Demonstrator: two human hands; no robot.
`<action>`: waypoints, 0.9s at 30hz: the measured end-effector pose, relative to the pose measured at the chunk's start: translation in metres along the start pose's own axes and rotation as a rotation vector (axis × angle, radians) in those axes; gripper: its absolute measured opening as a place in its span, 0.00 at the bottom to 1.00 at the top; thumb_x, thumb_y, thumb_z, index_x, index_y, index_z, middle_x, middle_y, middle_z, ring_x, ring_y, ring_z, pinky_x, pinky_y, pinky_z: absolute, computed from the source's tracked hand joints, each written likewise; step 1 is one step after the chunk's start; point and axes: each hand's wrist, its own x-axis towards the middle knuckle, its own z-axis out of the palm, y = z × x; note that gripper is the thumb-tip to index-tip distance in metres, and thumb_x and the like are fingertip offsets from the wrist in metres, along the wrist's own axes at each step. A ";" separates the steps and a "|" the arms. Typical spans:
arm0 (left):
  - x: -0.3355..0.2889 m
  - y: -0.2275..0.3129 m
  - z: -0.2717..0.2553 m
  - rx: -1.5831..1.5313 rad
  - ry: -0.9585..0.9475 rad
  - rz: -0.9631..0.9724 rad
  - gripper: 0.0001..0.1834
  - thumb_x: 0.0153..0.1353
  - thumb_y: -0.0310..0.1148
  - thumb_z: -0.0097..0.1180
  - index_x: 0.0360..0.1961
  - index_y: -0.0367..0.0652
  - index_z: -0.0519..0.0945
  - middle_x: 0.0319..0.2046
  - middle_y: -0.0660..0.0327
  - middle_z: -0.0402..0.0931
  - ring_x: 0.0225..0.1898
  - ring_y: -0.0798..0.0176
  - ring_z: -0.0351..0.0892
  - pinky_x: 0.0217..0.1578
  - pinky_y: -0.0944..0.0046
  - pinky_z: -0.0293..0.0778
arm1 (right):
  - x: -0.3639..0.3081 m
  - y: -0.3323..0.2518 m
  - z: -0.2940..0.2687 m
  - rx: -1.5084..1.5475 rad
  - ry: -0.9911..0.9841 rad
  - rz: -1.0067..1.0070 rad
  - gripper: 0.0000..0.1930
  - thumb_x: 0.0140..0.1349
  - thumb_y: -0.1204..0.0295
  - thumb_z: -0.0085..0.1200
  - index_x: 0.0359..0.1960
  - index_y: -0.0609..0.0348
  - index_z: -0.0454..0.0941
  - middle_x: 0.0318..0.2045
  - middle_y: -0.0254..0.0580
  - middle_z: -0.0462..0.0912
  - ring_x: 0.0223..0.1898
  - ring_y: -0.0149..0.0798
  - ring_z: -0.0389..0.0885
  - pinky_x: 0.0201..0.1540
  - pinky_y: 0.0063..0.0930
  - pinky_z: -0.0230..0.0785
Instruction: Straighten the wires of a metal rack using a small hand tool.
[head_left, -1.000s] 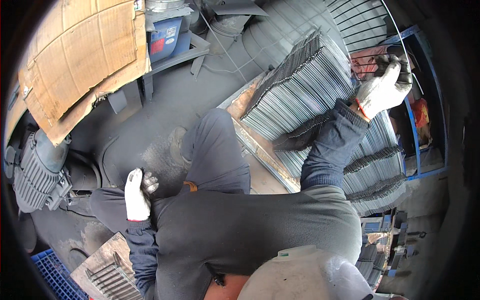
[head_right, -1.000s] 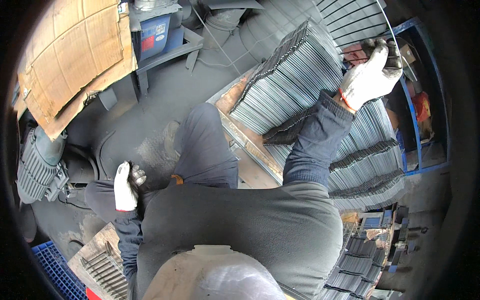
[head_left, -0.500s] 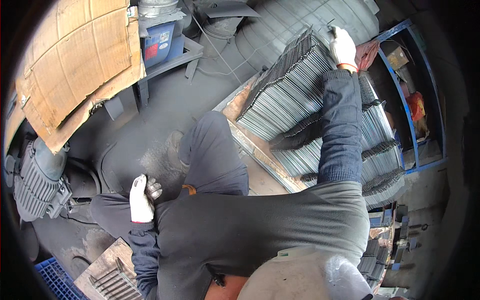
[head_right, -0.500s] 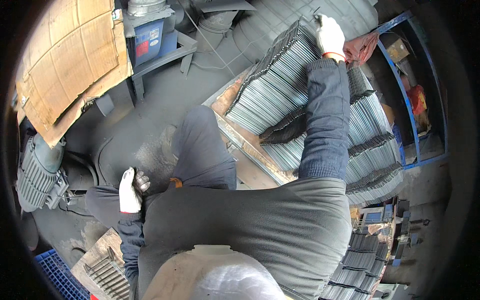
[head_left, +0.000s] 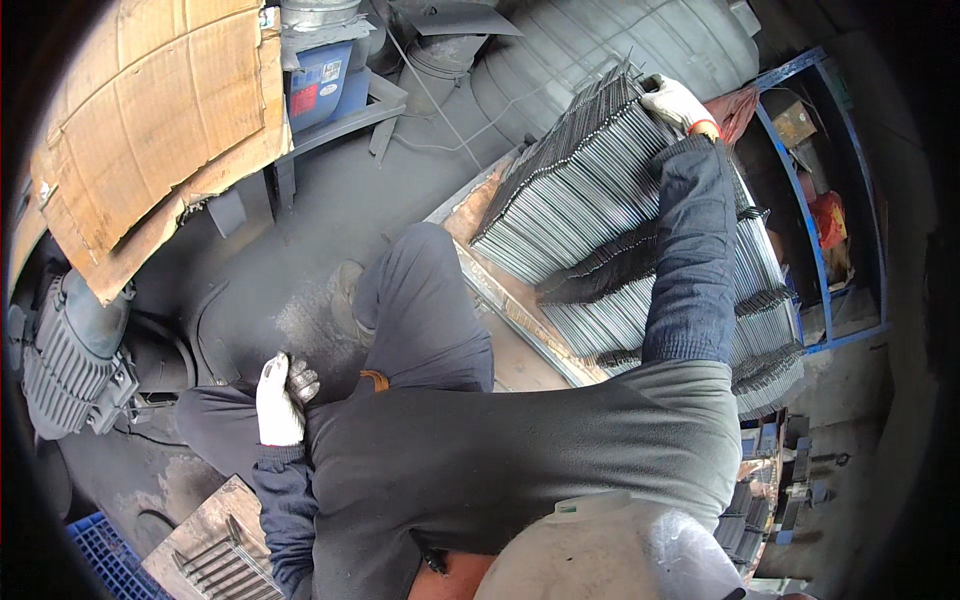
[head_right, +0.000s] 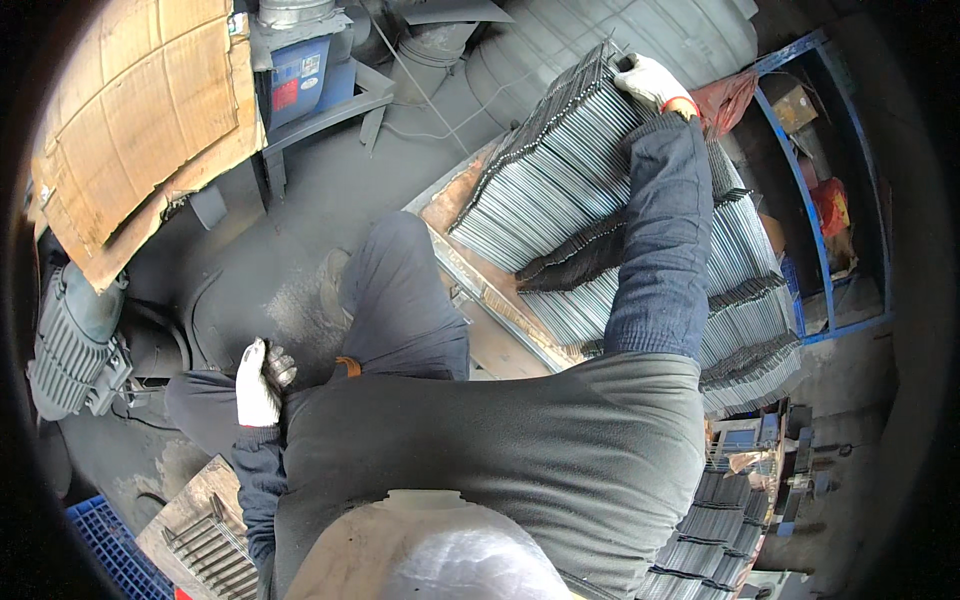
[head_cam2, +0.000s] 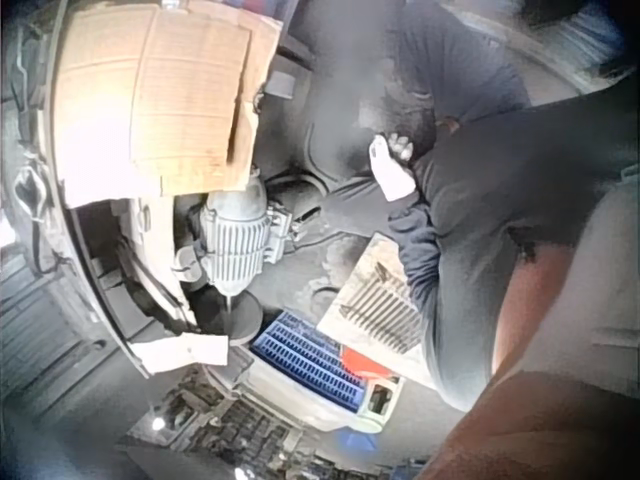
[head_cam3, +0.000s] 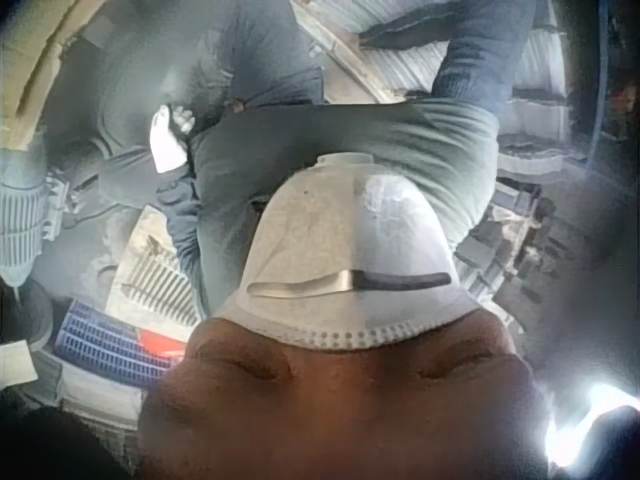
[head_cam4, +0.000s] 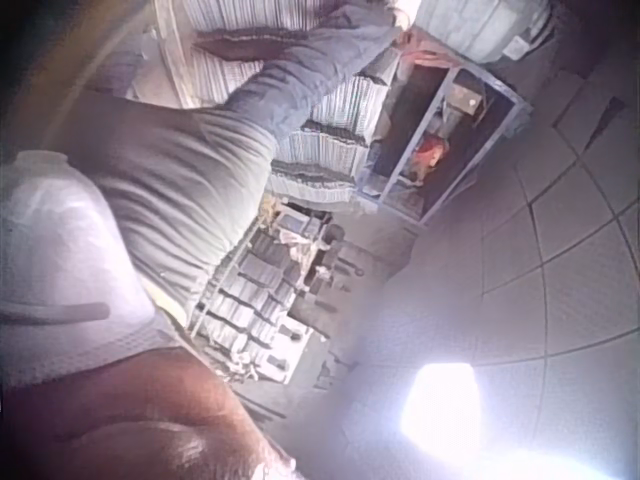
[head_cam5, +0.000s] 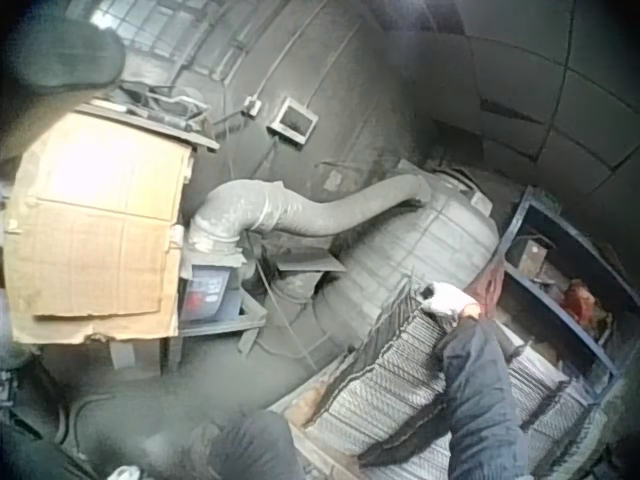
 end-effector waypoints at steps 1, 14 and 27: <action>0.000 0.000 -0.001 0.004 0.029 -0.010 0.14 0.76 0.46 0.64 0.51 0.50 0.79 0.41 0.62 0.81 0.38 0.61 0.82 0.42 0.57 0.82 | 0.000 0.001 -0.004 -0.034 -0.031 -0.022 0.26 0.63 0.66 0.58 0.62 0.66 0.83 0.50 0.52 0.91 0.53 0.44 0.88 0.61 0.37 0.77; 0.013 -0.009 -0.012 -0.002 -0.026 -0.024 0.13 0.77 0.43 0.64 0.51 0.48 0.79 0.39 0.61 0.82 0.35 0.62 0.83 0.37 0.59 0.83 | -0.015 0.055 0.016 -0.266 0.722 -0.186 0.23 0.65 0.74 0.57 0.63 0.61 0.78 0.54 0.63 0.85 0.57 0.65 0.84 0.62 0.50 0.76; 0.013 -0.016 -0.018 -0.028 -0.043 -0.034 0.12 0.77 0.43 0.64 0.48 0.48 0.79 0.36 0.63 0.79 0.32 0.64 0.79 0.33 0.62 0.80 | -0.040 0.002 -0.003 -0.280 1.091 -0.198 0.13 0.65 0.68 0.61 0.49 0.57 0.84 0.43 0.55 0.86 0.46 0.59 0.87 0.52 0.49 0.80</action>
